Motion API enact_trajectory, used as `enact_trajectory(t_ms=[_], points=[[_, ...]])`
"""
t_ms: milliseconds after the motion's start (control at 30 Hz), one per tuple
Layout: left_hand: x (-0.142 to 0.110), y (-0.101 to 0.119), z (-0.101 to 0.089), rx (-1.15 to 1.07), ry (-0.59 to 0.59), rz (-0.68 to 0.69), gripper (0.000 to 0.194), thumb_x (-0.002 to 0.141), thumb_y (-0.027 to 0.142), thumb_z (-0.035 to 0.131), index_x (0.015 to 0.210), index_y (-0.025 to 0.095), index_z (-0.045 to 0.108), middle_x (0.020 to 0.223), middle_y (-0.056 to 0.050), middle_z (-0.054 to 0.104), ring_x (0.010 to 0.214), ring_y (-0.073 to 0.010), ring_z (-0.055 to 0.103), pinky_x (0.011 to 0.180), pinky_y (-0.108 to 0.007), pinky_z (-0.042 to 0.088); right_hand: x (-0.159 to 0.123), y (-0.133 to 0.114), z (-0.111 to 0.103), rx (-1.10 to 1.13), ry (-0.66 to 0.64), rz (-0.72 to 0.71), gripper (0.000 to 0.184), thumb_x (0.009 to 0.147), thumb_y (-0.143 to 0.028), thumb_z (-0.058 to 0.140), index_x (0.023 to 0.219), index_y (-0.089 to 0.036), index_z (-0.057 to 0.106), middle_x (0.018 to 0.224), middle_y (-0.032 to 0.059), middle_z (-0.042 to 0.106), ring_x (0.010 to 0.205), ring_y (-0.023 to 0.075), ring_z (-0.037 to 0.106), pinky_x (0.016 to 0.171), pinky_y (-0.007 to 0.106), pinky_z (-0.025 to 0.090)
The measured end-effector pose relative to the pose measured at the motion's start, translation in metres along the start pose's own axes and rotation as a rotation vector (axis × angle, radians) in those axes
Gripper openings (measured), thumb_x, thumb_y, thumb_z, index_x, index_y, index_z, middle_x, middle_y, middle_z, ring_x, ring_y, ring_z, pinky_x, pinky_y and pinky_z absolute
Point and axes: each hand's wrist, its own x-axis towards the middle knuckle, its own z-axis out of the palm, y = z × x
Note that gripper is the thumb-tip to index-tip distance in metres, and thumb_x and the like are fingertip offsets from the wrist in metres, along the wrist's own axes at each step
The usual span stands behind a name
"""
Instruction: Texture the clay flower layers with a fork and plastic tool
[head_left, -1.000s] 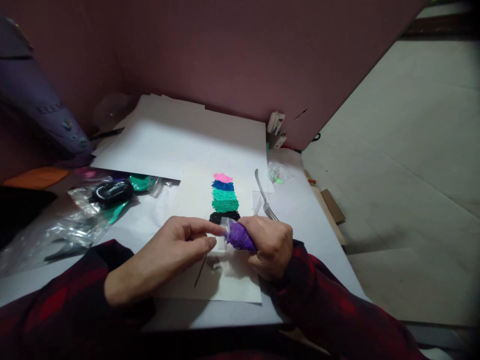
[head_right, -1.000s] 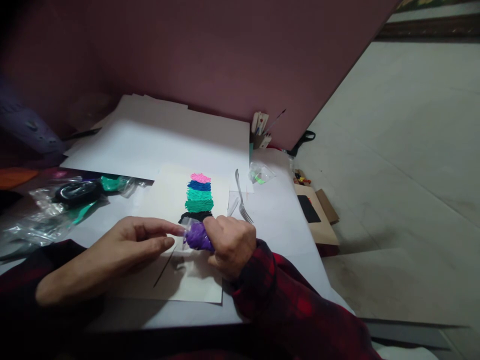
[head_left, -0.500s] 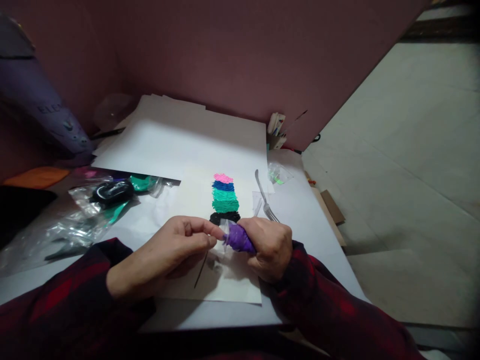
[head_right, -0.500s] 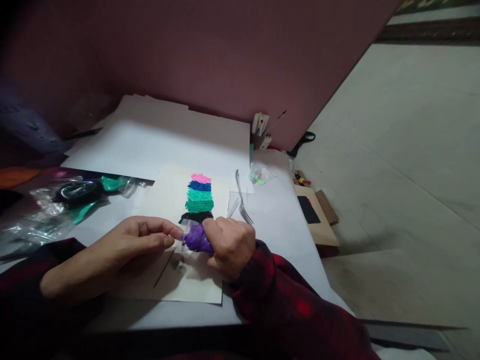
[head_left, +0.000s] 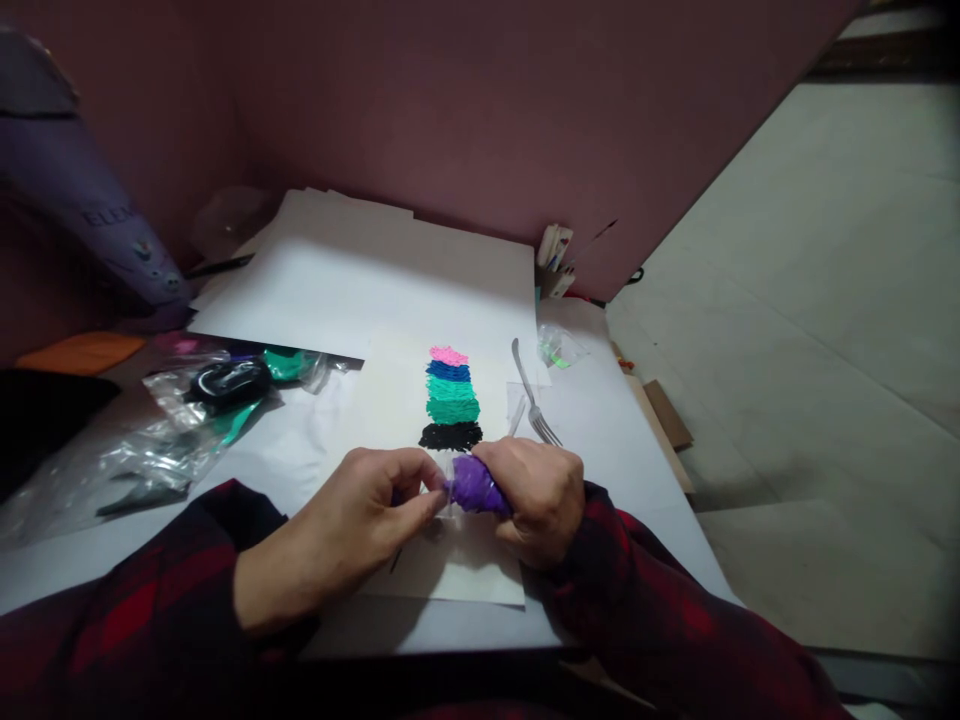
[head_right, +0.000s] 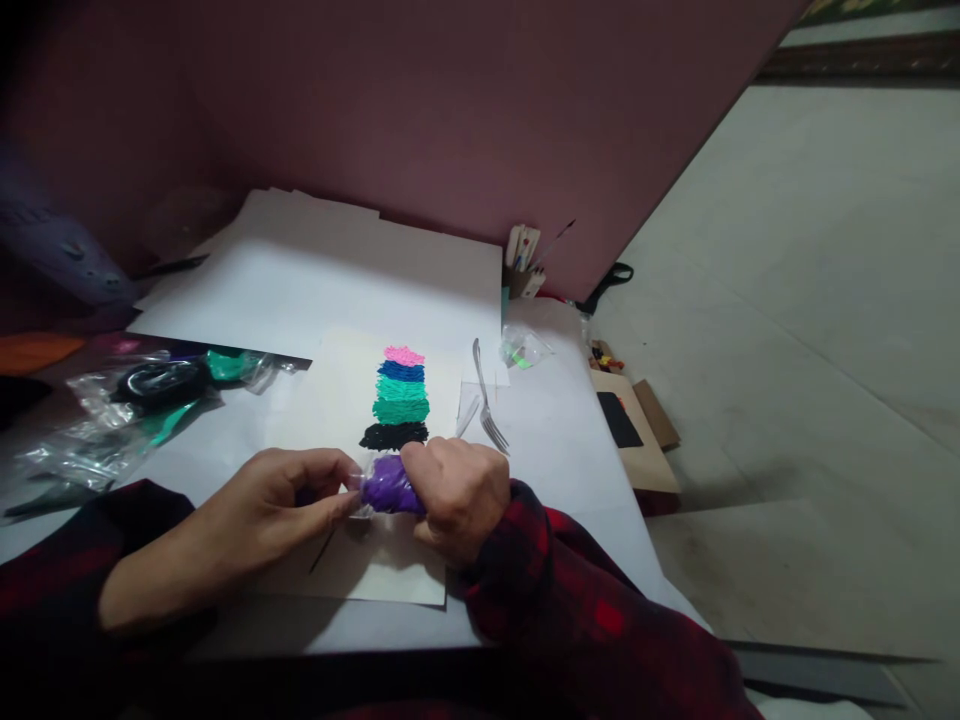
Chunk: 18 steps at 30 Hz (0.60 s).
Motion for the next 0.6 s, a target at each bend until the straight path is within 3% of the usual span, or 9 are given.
enact_trajectory(t_ms=[300, 467, 600], points=[[0.0022, 0.0061, -0.0042, -0.461, -0.001, -0.236, 0.022, 0.079, 0.036, 0.057, 0.074, 0.015, 0.054, 0.046, 0.009, 0.032, 0.039, -0.0044, 0.024, 0.036, -0.016, 0.016, -0.0002, 0.0017, 0.001, 0.078, -0.027, 0.065, 0.029, 0.055, -0.012, 0.045, 0.08, -0.018, 0.057, 0.066, 0.0019, 0.059, 0.061, 0.0161, 0.054, 0.055, 0.027, 0.036], [0.0026, 0.0079, -0.0058, -0.587, -0.052, -0.252, 0.023, 0.078, 0.038, 0.06, 0.079, 0.015, 0.054, 0.043, 0.011, 0.029, 0.037, -0.0033, 0.019, 0.035, -0.015, 0.014, -0.0005, 0.0022, 0.0028, 0.101, -0.028, 0.079, 0.028, 0.056, -0.012, 0.044, 0.08, -0.017, 0.058, 0.065, 0.0018, 0.059, 0.061, 0.0156, 0.054, 0.055, 0.027, 0.037], [0.0023, 0.0066, -0.0056, -0.541, -0.024, -0.221, 0.022, 0.075, 0.035, 0.064, 0.078, 0.015, 0.057, 0.044, 0.01, 0.03, 0.038, -0.0035, 0.021, 0.035, -0.015, 0.014, -0.001, 0.0035, 0.0037, 0.11, -0.037, 0.078, 0.029, 0.057, -0.012, 0.044, 0.082, -0.017, 0.059, 0.065, 0.0019, 0.059, 0.061, 0.0155, 0.054, 0.054, 0.027, 0.037]])
